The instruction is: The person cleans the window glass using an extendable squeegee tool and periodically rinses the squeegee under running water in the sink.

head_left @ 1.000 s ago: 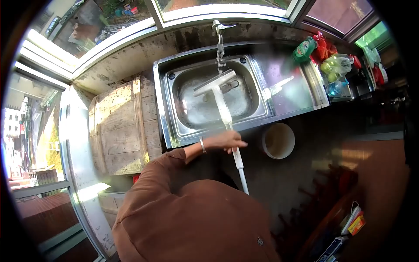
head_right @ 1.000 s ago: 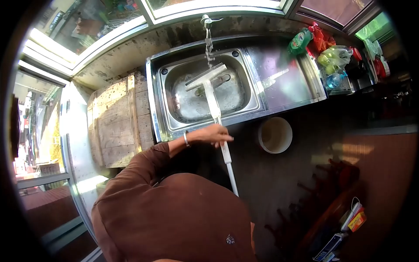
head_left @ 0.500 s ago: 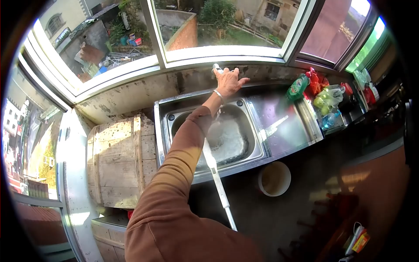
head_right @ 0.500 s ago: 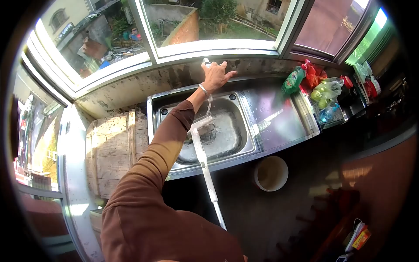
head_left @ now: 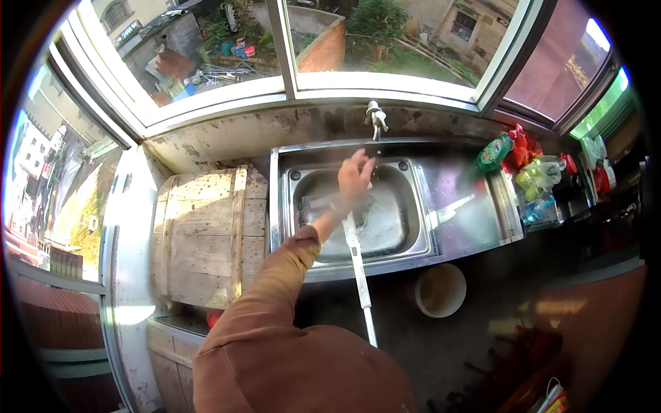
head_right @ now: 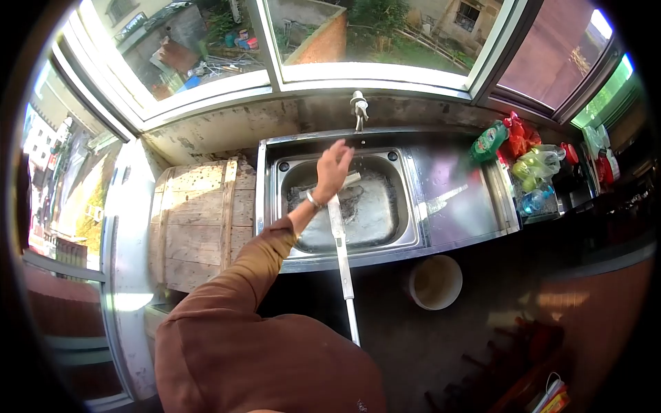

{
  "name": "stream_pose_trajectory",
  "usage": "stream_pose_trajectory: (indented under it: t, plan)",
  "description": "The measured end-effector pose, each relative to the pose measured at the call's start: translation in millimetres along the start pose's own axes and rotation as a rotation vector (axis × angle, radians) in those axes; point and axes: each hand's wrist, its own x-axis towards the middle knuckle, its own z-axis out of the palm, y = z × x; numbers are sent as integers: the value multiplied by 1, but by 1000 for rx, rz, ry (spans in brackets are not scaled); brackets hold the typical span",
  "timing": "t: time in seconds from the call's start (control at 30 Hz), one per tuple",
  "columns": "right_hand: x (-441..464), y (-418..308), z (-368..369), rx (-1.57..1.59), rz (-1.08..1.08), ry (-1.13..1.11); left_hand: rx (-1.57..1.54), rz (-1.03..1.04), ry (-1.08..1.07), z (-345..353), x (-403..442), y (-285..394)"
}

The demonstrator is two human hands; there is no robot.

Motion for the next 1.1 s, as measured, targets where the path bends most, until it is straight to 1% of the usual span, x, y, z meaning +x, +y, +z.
stream_pose_trajectory:
  t: [0.03,0.07,0.1,0.13,0.2,0.27,0.3,0.33,0.4,0.53,0.63,0.67,0.77,0.8,0.87,0.9,0.93,1.0,1.1]
  plan:
    - [1,3,-2,0,-10,2,-3,-123,-68,-6,-57,-16]
    - [1,3,-1,3,-15,-4,121,-160,-220,-25,-113,-15]
    - [3,5,-3,4,-20,1,237,-198,-272,-31,-172,-37]
    - [0,6,-3,-1,-17,-6,297,-441,-325,-42,-212,-24]
    - [1,7,-8,-4,-34,-9,-112,-900,-464,-68,-249,16]
    - [3,7,-12,-12,-46,-23,-458,-1350,-590,-59,-264,36]
    - [5,5,-15,-11,-51,-30,-709,-1461,-534,-57,-257,51]
    - [7,2,-15,-10,-55,-32,-704,-1421,-459,-42,-266,39]
    - [15,-6,-11,-5,-70,-28,-747,-1379,-452,-27,-269,19]
    - [28,-19,8,3,-97,-24,-748,-1396,-403,-10,-279,-3]
    - [34,-29,17,6,-118,-30,-703,-1435,-414,-7,-278,1]
    - [35,-31,18,11,-125,-27,-688,-1455,-433,-6,-280,3]
    - [37,-42,23,23,-145,-31,-818,-1489,-515,-19,-291,18]
    - [38,-45,24,28,-148,-32,-866,-1486,-558,-32,-295,31]
    - [40,-53,28,39,-155,-36,-908,-1499,-714,-43,-306,39]
    - [39,-56,32,46,-158,-37,-843,-1512,-769,-56,-296,61]
    - [39,-59,35,55,-161,-36,-842,-1585,-756,-58,-298,67]
    - [39,-62,38,62,-173,-39,-825,-1509,-812,-57,-299,71]
    - [38,-66,42,69,-181,-40,-883,-1418,-843,-63,-289,81]
